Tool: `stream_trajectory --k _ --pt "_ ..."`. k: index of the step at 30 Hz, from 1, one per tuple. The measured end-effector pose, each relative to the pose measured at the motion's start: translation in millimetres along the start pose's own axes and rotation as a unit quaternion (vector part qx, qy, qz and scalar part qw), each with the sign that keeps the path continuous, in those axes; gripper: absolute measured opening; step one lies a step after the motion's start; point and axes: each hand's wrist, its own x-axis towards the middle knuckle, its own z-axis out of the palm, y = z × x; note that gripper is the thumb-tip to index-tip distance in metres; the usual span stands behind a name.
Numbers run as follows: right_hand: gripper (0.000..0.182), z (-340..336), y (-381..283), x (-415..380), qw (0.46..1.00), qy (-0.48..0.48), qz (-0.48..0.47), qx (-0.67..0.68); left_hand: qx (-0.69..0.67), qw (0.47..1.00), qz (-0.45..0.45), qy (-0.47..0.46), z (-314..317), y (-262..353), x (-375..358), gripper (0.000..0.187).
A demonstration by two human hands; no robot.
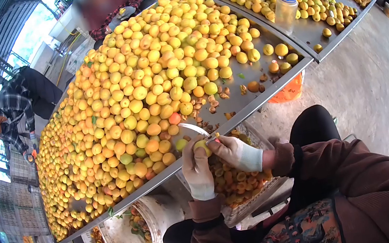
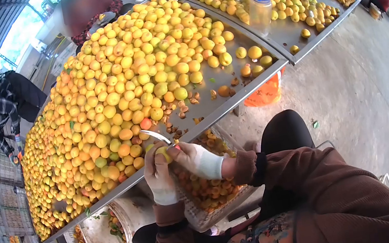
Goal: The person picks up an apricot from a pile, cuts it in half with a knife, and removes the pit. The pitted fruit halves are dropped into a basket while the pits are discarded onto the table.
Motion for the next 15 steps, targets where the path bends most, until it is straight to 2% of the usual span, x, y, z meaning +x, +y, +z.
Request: stream_trajectory --k 1,3,5,6,7,8,10,11,12,13,15 --pt "0.052 1.0 -1.6 -1.5 0.999 -0.019 0.029 0.004 0.030 0.999 0.011 0.000 -0.8 2.2 0.0 0.028" --pt "0.051 6.8 13.5 3.4 1.000 -0.008 0.005 0.022 0.059 0.998 0.008 0.003 -1.1 3.2 -1.1 0.026" --pt "0.043 8.1 16.5 5.0 0.998 0.034 -0.040 -0.036 0.086 0.996 0.009 0.009 -1.9 6.7 -1.1 0.024" --pt "0.043 5.0 13.6 3.9 0.998 0.038 -0.040 -0.032 0.148 0.989 0.015 -0.005 -3.2 11.0 -1.9 0.026" --pt "0.039 -2.1 10.3 3.5 0.984 0.039 -0.073 -0.158 0.210 0.977 0.022 -0.019 -3.4 13.6 -2.2 0.029" --pt "0.035 -9.1 6.5 3.5 0.953 0.040 -0.104 -0.281 0.211 0.977 0.023 -0.024 -2.4 12.7 -2.2 0.029" --pt "0.033 -19.3 20.0 17.8 0.952 0.053 -0.089 -0.287 0.031 0.996 -0.061 0.051 -0.6 8.1 -0.2 0.039" --pt "0.031 -20.7 22.5 23.2 0.950 0.061 -0.078 -0.295 0.034 0.997 -0.057 0.046 -1.8 6.2 0.4 0.039" --pt "0.030 -18.5 22.8 21.9 0.961 0.057 -0.083 -0.259 -0.079 0.993 -0.071 0.050 -3.1 3.8 0.7 0.044" --pt "0.033 -11.0 28.3 22.1 0.965 0.078 -0.198 -0.156 -0.194 0.976 -0.084 0.054 -4.0 2.7 0.9 0.048" --pt "0.037 -6.8 5.0 5.9 0.982 0.017 -0.118 -0.145 -0.208 0.973 -0.087 0.047 -4.1 6.6 3.1 0.049"
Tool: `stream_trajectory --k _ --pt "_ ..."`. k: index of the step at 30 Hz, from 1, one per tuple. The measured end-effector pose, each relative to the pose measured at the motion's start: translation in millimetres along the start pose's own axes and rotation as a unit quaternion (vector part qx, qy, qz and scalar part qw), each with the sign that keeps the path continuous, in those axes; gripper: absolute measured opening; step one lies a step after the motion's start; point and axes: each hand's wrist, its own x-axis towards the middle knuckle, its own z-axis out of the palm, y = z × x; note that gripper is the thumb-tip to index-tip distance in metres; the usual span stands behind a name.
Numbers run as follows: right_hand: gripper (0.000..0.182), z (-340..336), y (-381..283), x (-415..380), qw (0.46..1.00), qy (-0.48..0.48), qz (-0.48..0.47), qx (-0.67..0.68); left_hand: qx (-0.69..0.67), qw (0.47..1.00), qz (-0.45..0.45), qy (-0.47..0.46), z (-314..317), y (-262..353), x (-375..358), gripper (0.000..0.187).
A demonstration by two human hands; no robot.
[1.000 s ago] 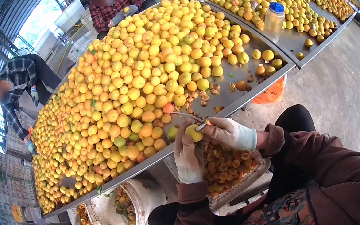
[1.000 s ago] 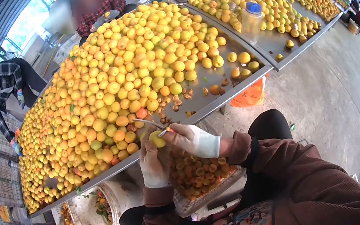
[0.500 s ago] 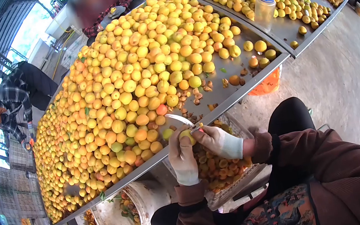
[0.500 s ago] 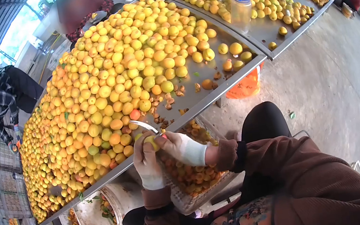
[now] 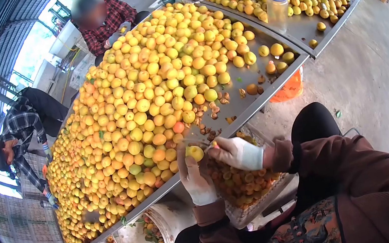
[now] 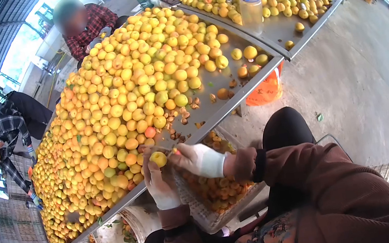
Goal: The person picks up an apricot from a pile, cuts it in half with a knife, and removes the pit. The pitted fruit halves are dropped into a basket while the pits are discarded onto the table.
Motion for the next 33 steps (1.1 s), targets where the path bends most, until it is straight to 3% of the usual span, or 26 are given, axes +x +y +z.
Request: stream_trajectory --k 2,4,5,13,18,20,22,23,25,26,29,31,33 --pt "0.039 4.9 -1.7 -3.4 0.999 -0.026 0.035 0.017 -0.072 0.996 -0.013 -0.050 0.3 0.3 -0.8 0.049" --pt "0.039 10.5 4.0 -5.2 0.998 -0.030 0.035 0.052 -0.072 0.997 -0.011 -0.025 5.0 -0.7 -4.0 0.049" --pt "0.049 11.7 5.7 -4.6 0.999 -0.025 0.016 0.043 -0.072 0.997 -0.007 -0.001 8.0 -0.6 -4.9 0.048" --pt "0.046 11.8 1.5 -10.6 0.998 -0.037 0.047 0.026 -0.049 0.998 0.002 0.042 11.8 -6.0 -2.0 0.045" --pt "0.042 25.8 15.2 -11.1 0.998 -0.013 0.055 -0.006 -0.162 0.985 -0.059 0.013 15.3 -26.9 -2.6 0.040" --pt "0.039 23.6 14.6 -7.6 0.999 0.001 0.046 -0.002 -0.159 0.986 -0.045 -0.007 22.8 -21.5 -1.0 0.040" --pt "0.036 19.5 10.5 -3.7 0.998 0.001 0.015 -0.055 0.025 0.998 -0.017 0.051 32.8 -9.8 -1.3 0.042" --pt "0.036 16.7 10.7 -0.8 0.998 0.003 0.015 -0.055 0.025 0.998 -0.017 0.049 31.2 -9.4 1.4 0.042" --pt "0.039 12.9 13.0 1.0 0.993 -0.027 0.027 -0.111 -0.125 0.982 -0.140 0.032 19.3 -9.8 6.0 0.042" --pt "0.039 13.8 16.2 0.4 0.993 -0.028 0.028 -0.112 -0.126 0.981 -0.141 0.032 12.7 -11.3 8.6 0.042" --pt "0.037 19.2 22.4 -1.1 0.992 -0.033 -0.004 -0.120 -0.170 0.978 -0.123 -0.004 -0.7 -16.8 10.9 0.042" --pt "0.036 19.7 20.1 1.9 0.999 0.019 -0.017 -0.021 0.037 0.999 -0.014 -0.015 1.4 -20.3 9.5 0.046" --pt "0.039 13.4 7.6 0.9 0.999 0.007 -0.018 -0.038 0.080 0.996 0.043 0.012 17.6 -11.4 6.8 0.048"
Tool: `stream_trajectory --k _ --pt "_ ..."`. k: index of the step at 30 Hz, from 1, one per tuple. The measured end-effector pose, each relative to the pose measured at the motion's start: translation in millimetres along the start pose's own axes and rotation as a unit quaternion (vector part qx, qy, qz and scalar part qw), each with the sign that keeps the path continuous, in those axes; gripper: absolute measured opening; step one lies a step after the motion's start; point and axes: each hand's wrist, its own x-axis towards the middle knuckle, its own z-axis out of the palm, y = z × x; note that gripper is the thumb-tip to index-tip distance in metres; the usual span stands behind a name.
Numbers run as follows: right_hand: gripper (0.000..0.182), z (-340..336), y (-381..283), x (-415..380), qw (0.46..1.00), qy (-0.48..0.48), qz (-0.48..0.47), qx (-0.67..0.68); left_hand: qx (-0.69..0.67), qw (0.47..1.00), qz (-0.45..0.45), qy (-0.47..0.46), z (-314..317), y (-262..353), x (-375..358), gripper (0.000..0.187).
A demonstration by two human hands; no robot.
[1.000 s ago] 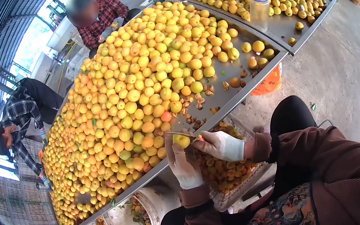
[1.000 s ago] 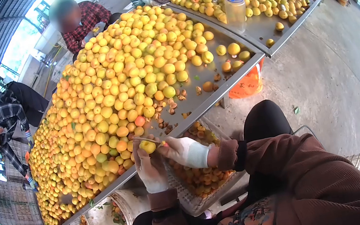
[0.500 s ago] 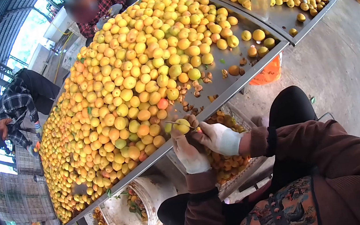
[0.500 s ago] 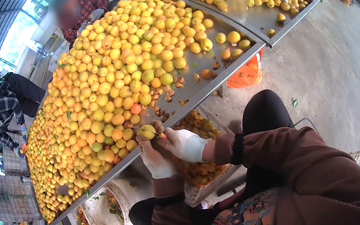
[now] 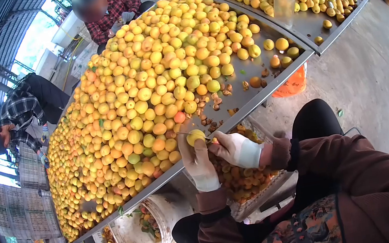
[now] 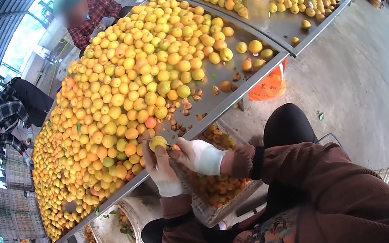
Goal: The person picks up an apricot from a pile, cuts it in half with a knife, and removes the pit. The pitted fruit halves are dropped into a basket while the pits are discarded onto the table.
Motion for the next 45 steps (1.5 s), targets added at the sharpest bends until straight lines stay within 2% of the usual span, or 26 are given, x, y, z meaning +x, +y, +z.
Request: stream_trajectory --k 1,2,3,5,6,7,9,10,11,13,17,19,20,22,23,25,26,28,29,31,32,34,38,41,43,45 --pt "0.042 -1.3 -3.7 -2.2 1.000 -0.008 0.005 -0.016 0.044 0.998 0.049 0.025 6.0 8.6 -2.1 0.049" --pt "0.042 0.8 -3.2 -3.3 1.000 -0.008 0.008 -0.014 -0.086 0.994 -0.052 0.036 6.1 18.3 -2.9 0.045" --pt "0.042 2.7 -2.4 -2.7 0.999 -0.010 0.000 -0.044 -0.085 0.994 -0.054 0.036 4.2 16.9 -3.5 0.045" --pt "0.042 2.3 -2.4 -0.8 0.997 -0.011 -0.011 -0.077 -0.268 0.956 -0.121 0.004 -2.2 9.7 -3.1 0.039" --pt "0.042 1.1 -2.9 0.2 0.998 -0.017 0.001 -0.066 -0.262 0.955 -0.134 -0.041 -9.2 7.7 0.8 0.040" --pt "0.041 -0.3 -3.4 1.5 0.998 -0.023 0.013 -0.055 -0.262 0.955 -0.131 -0.043 -10.8 4.0 1.4 0.040" --pt "0.041 -1.6 -0.2 7.5 0.996 -0.030 0.023 -0.078 -0.016 0.998 -0.054 -0.027 -9.7 2.4 4.4 0.048" --pt "0.040 -0.6 1.5 8.9 0.994 -0.038 0.037 -0.097 -0.101 0.991 -0.086 -0.024 -9.9 1.4 5.6 0.048" --pt "0.040 -1.0 0.6 8.9 0.994 -0.039 0.038 -0.096 -0.100 0.991 -0.087 -0.024 -11.4 -0.1 6.4 0.048" --pt "0.033 -2.1 -1.3 6.9 0.996 -0.017 0.011 -0.085 -0.225 0.961 -0.155 -0.051 -15.2 -2.8 5.8 0.040" --pt "0.034 6.6 7.9 7.5 1.000 -0.016 0.013 -0.018 -0.127 0.979 -0.159 0.005 -13.2 -0.2 4.1 0.037" --pt "0.036 10.3 9.7 6.5 1.000 -0.002 0.005 0.014 -0.113 0.991 -0.078 0.003 -13.9 -3.0 3.7 0.041" --pt "0.036 11.0 8.2 6.4 1.000 -0.003 0.005 0.015 -0.112 0.991 -0.078 0.004 -10.0 3.1 1.2 0.041" --pt "0.034 9.2 0.8 7.6 1.000 -0.016 0.015 0.004 -0.063 0.998 -0.004 0.002 2.2 21.3 -3.3 0.041" --pt "0.034 6.9 -4.4 7.1 1.000 -0.016 0.014 0.003 -0.064 0.998 -0.002 0.002 -1.0 17.4 -1.2 0.041" --pt "0.037 4.6 -12.6 3.7 1.000 -0.003 -0.002 0.008 0.059 0.997 0.034 -0.023 -13.0 5.0 2.1 0.042" --pt "0.037 4.4 -11.5 4.1 1.000 -0.003 -0.001 0.008 0.059 0.997 0.034 -0.022 -9.6 10.2 -0.1 0.042" --pt "0.035 4.4 -8.9 5.3 0.999 -0.017 -0.001 -0.044 0.012 0.997 -0.074 -0.009 -0.8 26.4 -5.7 0.049" --pt "0.035 3.7 -9.6 5.4 0.999 -0.018 0.000 -0.044 0.012 0.997 -0.075 -0.008 -2.2 21.4 -4.4 0.049" --pt "0.034 0.6 -11.4 5.7 0.992 -0.043 0.005 -0.119 -0.130 0.983 -0.132 0.003 -6.6 3.4 -0.1 0.061" --pt "0.034 0.5 -10.6 6.5 0.992 -0.045 0.005 -0.119 -0.131 0.983 -0.132 0.005 -7.2 0.3 0.6 0.061" --pt "0.033 3.2 -6.1 8.2 0.990 -0.045 -0.002 -0.136 -0.227 0.958 -0.173 0.009 -9.8 -3.3 0.6 0.067" --pt "0.033 10.6 6.2 6.4 0.987 -0.043 -0.019 -0.154 -0.182 0.962 -0.198 0.047 -10.3 1.6 -8.8 0.069" --pt "0.031 7.7 3.7 7.2 0.986 -0.045 -0.050 -0.153 -0.228 0.958 -0.171 0.041 -7.7 -1.9 -9.2 0.069" --pt "0.031 2.9 0.7 7.4 0.988 -0.057 -0.030 -0.140 -0.178 0.965 -0.156 0.113 -10.0 -12.2 -8.1 0.067" --pt "0.029 1.9 -4.3 8.4 0.989 -0.050 -0.016 -0.141 -0.197 0.960 -0.168 0.108 -3.3 0.6 -8.9 0.061"
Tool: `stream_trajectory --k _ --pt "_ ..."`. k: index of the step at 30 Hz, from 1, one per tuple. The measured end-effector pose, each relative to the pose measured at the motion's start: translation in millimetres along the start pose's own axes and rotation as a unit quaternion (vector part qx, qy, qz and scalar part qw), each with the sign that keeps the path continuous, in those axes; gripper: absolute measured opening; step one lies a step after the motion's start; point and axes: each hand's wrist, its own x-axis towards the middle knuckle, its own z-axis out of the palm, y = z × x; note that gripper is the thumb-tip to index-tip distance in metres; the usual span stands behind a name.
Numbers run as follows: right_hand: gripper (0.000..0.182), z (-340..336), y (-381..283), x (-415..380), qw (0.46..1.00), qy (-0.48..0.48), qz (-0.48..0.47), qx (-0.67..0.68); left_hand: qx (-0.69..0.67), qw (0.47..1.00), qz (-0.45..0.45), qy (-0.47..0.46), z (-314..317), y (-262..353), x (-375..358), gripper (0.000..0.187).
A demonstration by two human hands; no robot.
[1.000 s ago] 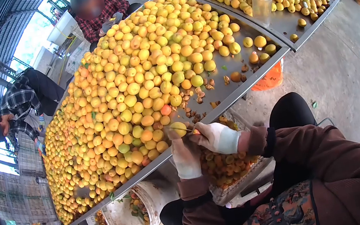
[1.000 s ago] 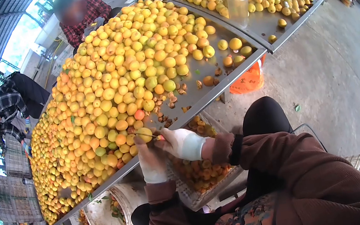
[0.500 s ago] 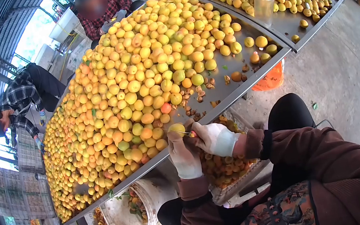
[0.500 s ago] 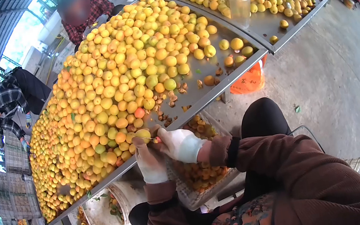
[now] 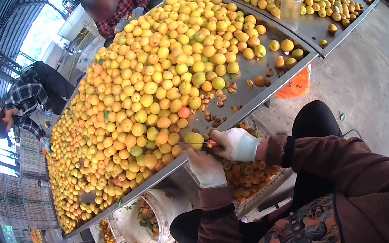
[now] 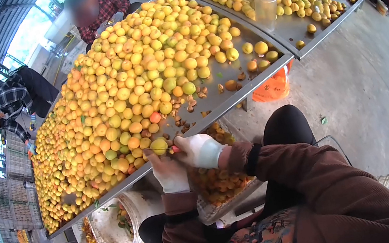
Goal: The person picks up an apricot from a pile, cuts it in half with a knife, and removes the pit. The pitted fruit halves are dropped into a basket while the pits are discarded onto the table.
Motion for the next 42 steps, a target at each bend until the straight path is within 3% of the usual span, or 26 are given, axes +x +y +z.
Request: stream_trajectory --k 2,3,5,6,8,9,12,14,16,17,19,22,25,27,29,30,32,33,36,38,40,42 --pt "0.028 0.4 -2.5 0.4 1.000 0.023 -0.016 0.011 0.169 0.981 0.094 0.029 11.6 5.4 -8.7 0.056" --pt "0.028 -0.6 -5.5 0.5 1.000 0.023 -0.016 0.011 0.169 0.981 0.094 0.029 4.6 6.5 -5.6 0.056" --pt "0.027 -7.3 -11.0 3.0 0.994 0.074 0.000 0.081 -0.036 0.997 0.002 -0.063 -10.7 6.8 8.5 0.045" --pt "0.027 -8.2 -11.2 4.4 0.994 0.077 0.002 0.079 -0.037 0.997 0.000 -0.066 -11.5 1.2 13.5 0.045" --pt "0.027 -10.3 -14.5 8.4 0.978 0.167 -0.013 0.126 -0.143 0.975 -0.023 -0.168 -7.9 -3.2 18.7 0.038" --pt "0.027 -14.9 -15.4 11.1 0.978 0.168 -0.012 0.125 -0.220 0.951 -0.103 -0.190 -6.8 0.1 15.4 0.038" --pt "0.028 -25.6 -18.0 17.2 0.972 0.201 -0.032 0.120 -0.138 0.978 -0.118 -0.107 17.5 -0.1 3.3 0.041" --pt "0.027 -25.7 -19.6 19.6 0.956 0.184 -0.065 0.217 -0.093 0.985 -0.126 -0.066 20.3 -2.6 4.0 0.046" --pt "0.026 -19.5 -21.6 16.5 0.962 0.203 -0.014 0.181 0.192 0.979 0.069 0.002 18.9 -7.7 6.7 0.035" --pt "0.024 -17.6 -22.0 15.8 0.964 0.219 0.035 0.144 0.192 0.979 0.069 0.000 17.8 -10.6 4.9 0.035" --pt "0.024 -16.2 -20.1 16.4 0.961 0.234 0.009 0.146 0.278 0.937 0.212 -0.009 20.7 -14.5 -4.4 0.029" --pt "0.024 -8.7 -16.7 17.5 0.954 0.257 -0.041 0.147 0.274 0.938 0.214 -0.010 7.0 -31.9 4.7 0.029" --pt "0.024 -2.0 -13.7 20.2 0.956 0.249 0.021 0.151 0.213 0.965 0.151 -0.007 8.2 -29.6 6.2 0.029" --pt "0.027 0.7 -12.3 19.3 0.963 0.231 -0.033 0.135 0.164 0.979 0.115 -0.025 -0.3 -30.4 11.4 0.031" --pt "0.026 2.0 -8.5 16.5 0.969 0.209 -0.063 0.114 0.087 0.994 -0.058 0.026 -10.7 -30.2 15.1 0.041" --pt "0.025 2.6 -5.9 13.8 0.973 0.191 -0.093 0.094 0.086 0.994 -0.063 0.033 -16.7 -32.0 15.6 0.041" --pt "0.023 3.1 1.9 13.0 0.978 0.163 -0.112 0.062 0.006 0.992 -0.128 0.008 -30.9 -40.1 19.1 0.050" --pt "0.023 5.5 6.5 13.4 0.978 0.151 -0.134 0.057 -0.021 0.984 -0.176 -0.032 -36.9 -38.7 21.6 0.045" --pt "0.020 7.7 8.2 7.0 0.982 0.112 -0.148 0.043 0.050 0.982 -0.175 -0.053 -25.8 -16.1 -4.4 0.046" --pt "0.020 7.9 3.0 9.4 0.982 0.130 -0.129 0.035 0.019 0.981 -0.193 -0.025 -16.8 -20.8 -1.5 0.041" --pt "0.020 9.0 -8.0 12.4 0.983 0.150 -0.091 0.053 -0.073 0.989 -0.128 0.018 -13.8 -33.4 8.2 0.034" --pt "0.023 10.6 -12.5 16.6 0.958 0.195 0.012 0.210 0.169 0.979 0.111 0.002 -7.6 -22.3 5.9 0.027"
